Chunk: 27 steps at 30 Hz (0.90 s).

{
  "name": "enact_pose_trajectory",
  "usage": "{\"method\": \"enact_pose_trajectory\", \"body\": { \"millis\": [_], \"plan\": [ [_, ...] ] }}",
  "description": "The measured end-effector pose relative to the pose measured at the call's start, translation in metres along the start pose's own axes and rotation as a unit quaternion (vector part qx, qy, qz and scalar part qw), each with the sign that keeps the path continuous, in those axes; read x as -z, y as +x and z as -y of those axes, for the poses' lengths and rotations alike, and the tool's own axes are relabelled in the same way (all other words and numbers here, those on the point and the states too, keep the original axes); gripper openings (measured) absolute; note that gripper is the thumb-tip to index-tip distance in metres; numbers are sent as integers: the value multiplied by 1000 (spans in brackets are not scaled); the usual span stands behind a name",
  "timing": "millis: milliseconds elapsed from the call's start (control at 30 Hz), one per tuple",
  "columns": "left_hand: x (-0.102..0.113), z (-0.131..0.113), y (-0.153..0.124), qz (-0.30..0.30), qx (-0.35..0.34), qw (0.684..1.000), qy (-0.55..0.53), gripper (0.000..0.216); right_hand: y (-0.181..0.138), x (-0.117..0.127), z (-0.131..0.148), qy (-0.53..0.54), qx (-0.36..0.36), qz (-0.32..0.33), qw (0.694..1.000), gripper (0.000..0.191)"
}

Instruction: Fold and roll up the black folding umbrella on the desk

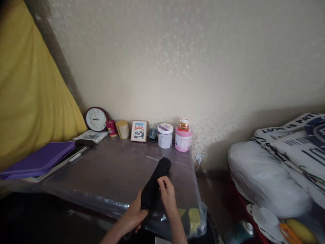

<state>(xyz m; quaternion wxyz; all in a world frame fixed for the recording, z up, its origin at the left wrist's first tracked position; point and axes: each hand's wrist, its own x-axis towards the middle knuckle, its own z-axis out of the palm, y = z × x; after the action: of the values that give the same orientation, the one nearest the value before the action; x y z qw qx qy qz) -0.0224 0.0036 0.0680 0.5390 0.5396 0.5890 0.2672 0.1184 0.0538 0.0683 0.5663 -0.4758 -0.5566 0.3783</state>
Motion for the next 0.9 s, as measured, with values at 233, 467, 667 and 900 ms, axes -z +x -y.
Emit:
{"method": "enact_pose_trajectory", "body": {
  "millis": [233, 467, 667, 900],
  "plan": [
    [-3, 12, 3, -38, -22, 998, 43, 66, 1, -1, -1, -1, -8, 29, 1000, 25],
    [-4, 22, 7, -54, -40, 996, 56, 67, 2, 0, -6, -6, 7, 51, 999, 25],
    [-4, 20, 5, -55, -66, 992, 89, 65, 8, 0, -9, -91, -3, 67, 994, 23],
    [-4, 20, 9, -34, -10, 988, 153, 72, 12, -7, -7, -178, 106, 53, 977, 24]
  ]
}}
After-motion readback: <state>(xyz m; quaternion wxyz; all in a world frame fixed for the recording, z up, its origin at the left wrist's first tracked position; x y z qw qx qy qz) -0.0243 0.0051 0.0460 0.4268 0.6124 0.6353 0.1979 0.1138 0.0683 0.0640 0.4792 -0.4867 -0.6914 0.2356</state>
